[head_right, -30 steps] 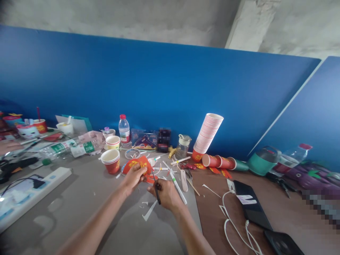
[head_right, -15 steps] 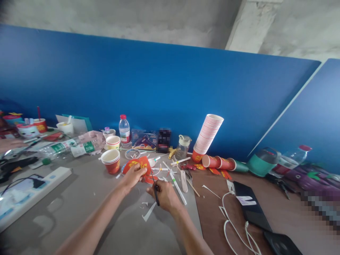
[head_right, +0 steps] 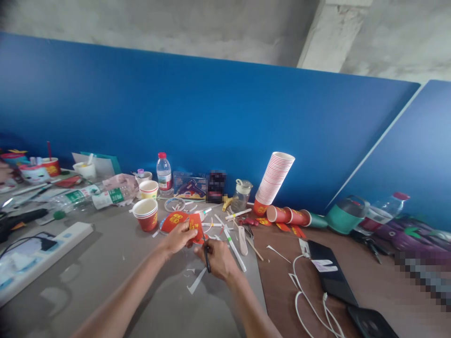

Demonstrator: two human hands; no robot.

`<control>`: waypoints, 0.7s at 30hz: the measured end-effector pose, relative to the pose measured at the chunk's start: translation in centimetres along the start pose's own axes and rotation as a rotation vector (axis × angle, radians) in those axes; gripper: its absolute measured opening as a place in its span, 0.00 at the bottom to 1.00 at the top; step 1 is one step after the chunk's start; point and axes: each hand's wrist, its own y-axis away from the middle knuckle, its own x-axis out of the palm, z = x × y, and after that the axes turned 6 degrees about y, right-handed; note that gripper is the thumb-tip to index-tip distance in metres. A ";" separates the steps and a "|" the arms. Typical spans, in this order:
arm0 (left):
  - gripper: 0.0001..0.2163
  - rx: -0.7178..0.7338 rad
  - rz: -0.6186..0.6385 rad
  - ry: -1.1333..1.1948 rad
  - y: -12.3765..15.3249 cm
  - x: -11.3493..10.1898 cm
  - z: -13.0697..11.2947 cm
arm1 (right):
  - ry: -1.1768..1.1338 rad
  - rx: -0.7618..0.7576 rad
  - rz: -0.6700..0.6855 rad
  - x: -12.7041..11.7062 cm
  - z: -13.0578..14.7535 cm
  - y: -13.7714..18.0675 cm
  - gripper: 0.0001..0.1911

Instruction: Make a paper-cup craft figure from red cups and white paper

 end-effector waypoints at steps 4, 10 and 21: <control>0.06 0.000 0.007 0.000 0.1 0.1 -0.2 | -0.001 0.006 -0.006 0.1 0.0 -0.1 0.21; 0.06 0.009 0.008 -0.006 0.0 0.0 0.1 | -0.051 0.014 -0.040 0.9 0.0 -0.1 0.23; 0.07 -0.017 0.004 0.008 0.4 0.5 -0.5 | -0.093 0.045 -0.041 0.7 0.7 0.0 0.25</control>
